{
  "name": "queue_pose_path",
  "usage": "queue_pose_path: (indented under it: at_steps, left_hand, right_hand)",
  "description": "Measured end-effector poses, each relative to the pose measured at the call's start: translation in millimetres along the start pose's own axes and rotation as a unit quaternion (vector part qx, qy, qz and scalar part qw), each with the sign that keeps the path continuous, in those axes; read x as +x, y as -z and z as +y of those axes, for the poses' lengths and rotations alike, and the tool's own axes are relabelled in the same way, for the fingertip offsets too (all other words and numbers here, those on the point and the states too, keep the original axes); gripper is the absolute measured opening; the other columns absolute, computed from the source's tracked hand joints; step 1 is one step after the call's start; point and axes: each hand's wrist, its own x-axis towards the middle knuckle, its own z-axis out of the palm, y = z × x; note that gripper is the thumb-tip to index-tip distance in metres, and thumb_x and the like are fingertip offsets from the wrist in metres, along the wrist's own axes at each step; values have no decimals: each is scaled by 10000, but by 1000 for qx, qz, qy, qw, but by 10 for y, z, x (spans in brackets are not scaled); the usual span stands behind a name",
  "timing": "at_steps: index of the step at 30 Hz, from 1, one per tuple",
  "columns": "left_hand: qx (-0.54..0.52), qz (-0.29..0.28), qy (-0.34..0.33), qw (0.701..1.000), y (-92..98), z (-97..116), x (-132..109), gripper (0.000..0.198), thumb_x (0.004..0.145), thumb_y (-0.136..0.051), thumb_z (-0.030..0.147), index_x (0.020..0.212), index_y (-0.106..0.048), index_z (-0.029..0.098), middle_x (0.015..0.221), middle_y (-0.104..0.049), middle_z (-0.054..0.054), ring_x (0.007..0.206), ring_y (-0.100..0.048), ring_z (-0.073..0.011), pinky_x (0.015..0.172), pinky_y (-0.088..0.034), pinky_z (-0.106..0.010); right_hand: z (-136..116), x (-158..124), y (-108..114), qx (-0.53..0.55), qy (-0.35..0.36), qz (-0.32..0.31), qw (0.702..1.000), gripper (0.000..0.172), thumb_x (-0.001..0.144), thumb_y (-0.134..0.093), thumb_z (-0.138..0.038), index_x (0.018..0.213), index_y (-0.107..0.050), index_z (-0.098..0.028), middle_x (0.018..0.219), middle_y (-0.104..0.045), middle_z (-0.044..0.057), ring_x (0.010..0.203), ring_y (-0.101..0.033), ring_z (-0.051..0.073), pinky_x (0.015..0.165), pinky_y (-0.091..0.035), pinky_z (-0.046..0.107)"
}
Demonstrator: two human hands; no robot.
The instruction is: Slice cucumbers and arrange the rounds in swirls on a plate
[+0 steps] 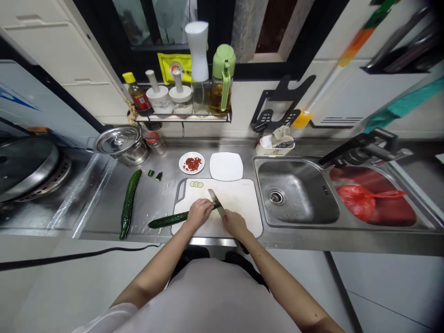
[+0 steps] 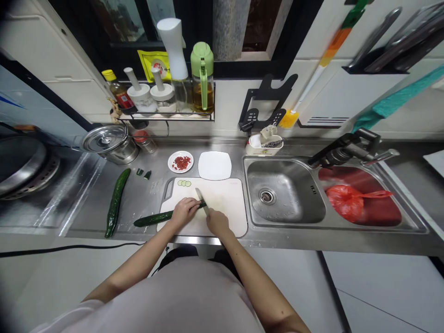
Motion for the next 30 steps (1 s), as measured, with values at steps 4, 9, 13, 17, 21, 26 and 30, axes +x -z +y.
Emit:
queue_pose_path:
  at_steps: [4, 9, 13, 17, 21, 26, 30]
  left_hand:
    - [-7, -10, 36, 999, 53, 46, 12, 238, 947, -509, 315, 1039, -716, 242, 986, -712, -44, 926, -624, -184, 861, -497, -324]
    - [-34, 1, 81, 996, 108, 48, -13, 244, 946, -501, 322, 1051, -703, 233, 1027, -718, -40, 976, -630, -181, 894, -490, -316]
    - [-67, 41, 128, 989, 155, 17, -54, 251, 948, -484, 326, 1001, -703, 215, 1011, -719, -48, 964, -636, -189, 894, -488, -326]
    - [-115, 112, 201, 966, 233, 0, -34, 290, 956, -444, 356, 971, -688, 201, 991, -710, -61, 893, -641, -181, 801, -509, -302]
    - [-129, 111, 188, 967, 351, 67, 100, 289, 951, -452, 361, 1009, -684, 198, 1023, -702, -67, 931, -631, -183, 840, -502, -308]
    - [-73, -52, 62, 994, 463, 260, 295, 274, 906, -550, 402, 1067, -705, 243, 1066, -693, -55, 1056, -594, -219, 966, -439, -360]
    - [-35, -110, 49, 992, 463, 345, 364, 214, 870, -601, 384, 998, -723, 263, 997, -705, -41, 997, -614, -221, 920, -448, -354]
  right_hand:
    - [108, -32, 66, -44, -8, 26, 999, 315, 954, -336, -222, 1141, -583, -166, 981, -702, 130, 921, -664, 230, 716, -409, 288]
    - [243, -85, 110, -112, -21, 45, 992, 347, 971, -305, -203, 1203, -563, -196, 932, -702, 120, 906, -664, 230, 727, -404, 292]
    - [315, -135, 109, -128, -13, 68, 989, 361, 972, -317, -184, 1248, -545, -233, 946, -692, 108, 923, -637, 229, 732, -378, 296]
    - [371, -171, 92, -133, -4, 105, 986, 370, 974, -339, -194, 1265, -561, -256, 991, -672, 118, 966, -589, 232, 793, -343, 322]
    - [405, -188, 83, -133, 16, 133, 982, 436, 968, -340, -174, 1355, -524, -256, 1025, -648, 127, 992, -531, 235, 832, -302, 343]
    - [410, -206, 88, -138, 58, 177, 973, 459, 965, -347, -175, 1388, -513, -238, 996, -627, 134, 961, -482, 245, 838, -274, 363]
    - [425, -215, 84, -143, 85, 199, 966, 457, 950, -391, -173, 1383, -521, -242, 950, -614, 123, 928, -466, 239, 817, -266, 361]
